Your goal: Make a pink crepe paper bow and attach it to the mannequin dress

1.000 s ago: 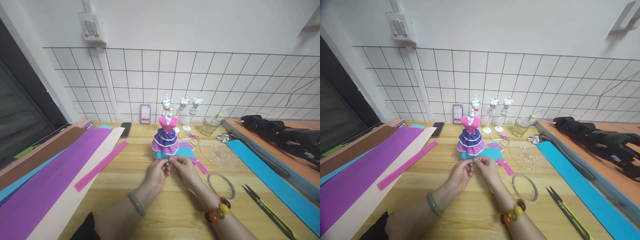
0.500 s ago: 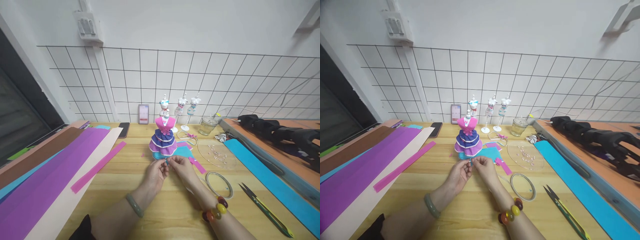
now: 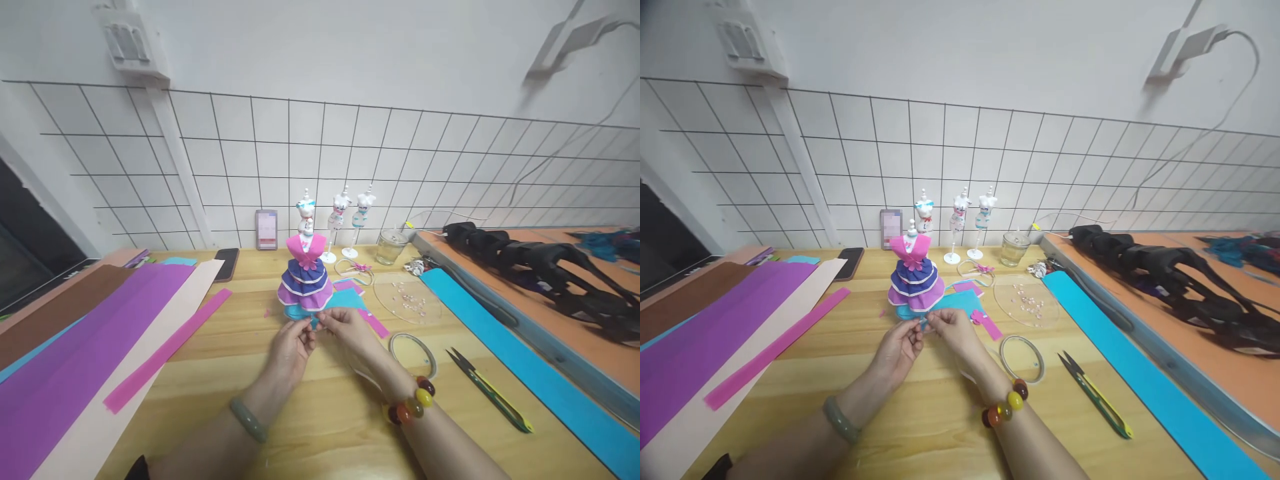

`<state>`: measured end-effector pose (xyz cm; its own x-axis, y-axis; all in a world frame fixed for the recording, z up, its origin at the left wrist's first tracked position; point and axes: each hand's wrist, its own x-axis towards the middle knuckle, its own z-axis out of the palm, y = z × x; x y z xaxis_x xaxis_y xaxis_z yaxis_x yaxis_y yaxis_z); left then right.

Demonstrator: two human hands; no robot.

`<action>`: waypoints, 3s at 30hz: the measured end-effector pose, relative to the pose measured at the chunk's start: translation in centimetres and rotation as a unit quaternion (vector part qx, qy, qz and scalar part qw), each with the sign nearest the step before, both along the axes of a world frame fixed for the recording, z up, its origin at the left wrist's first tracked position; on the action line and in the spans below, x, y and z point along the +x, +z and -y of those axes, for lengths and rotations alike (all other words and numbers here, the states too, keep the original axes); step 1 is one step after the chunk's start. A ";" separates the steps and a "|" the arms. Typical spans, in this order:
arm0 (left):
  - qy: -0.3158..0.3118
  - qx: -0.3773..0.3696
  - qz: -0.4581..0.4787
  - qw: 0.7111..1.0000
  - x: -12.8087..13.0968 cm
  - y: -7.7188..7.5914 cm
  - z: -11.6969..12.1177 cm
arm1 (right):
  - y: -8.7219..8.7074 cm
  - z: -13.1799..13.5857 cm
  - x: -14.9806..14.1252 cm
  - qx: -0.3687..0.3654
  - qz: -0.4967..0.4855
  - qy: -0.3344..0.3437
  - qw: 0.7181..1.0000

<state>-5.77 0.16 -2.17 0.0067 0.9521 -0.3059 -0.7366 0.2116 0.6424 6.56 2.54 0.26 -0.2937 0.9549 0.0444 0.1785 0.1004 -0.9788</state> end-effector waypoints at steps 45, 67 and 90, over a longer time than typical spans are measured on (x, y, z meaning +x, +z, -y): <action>-0.009 0.023 -0.022 0.999 0.3 -0.2 0.3 | -1.9 -2.6 10.6 0.049 0.369 -0.075 0.925; 0.004 0.041 -0.038 0.998 0.6 0.1 1.3 | 0.0 -1.2 10.0 0.022 0.254 -0.092 0.963; 0.007 0.082 -0.006 0.997 0.5 -0.3 1.1 | 0.5 2.7 2.2 0.202 0.129 0.117 0.964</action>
<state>-5.32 -0.92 -2.45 -0.0106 0.9891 -0.1467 -0.7305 0.0925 0.6766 8.76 -0.17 0.74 -0.5507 0.7808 0.2951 0.3370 0.5315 -0.7772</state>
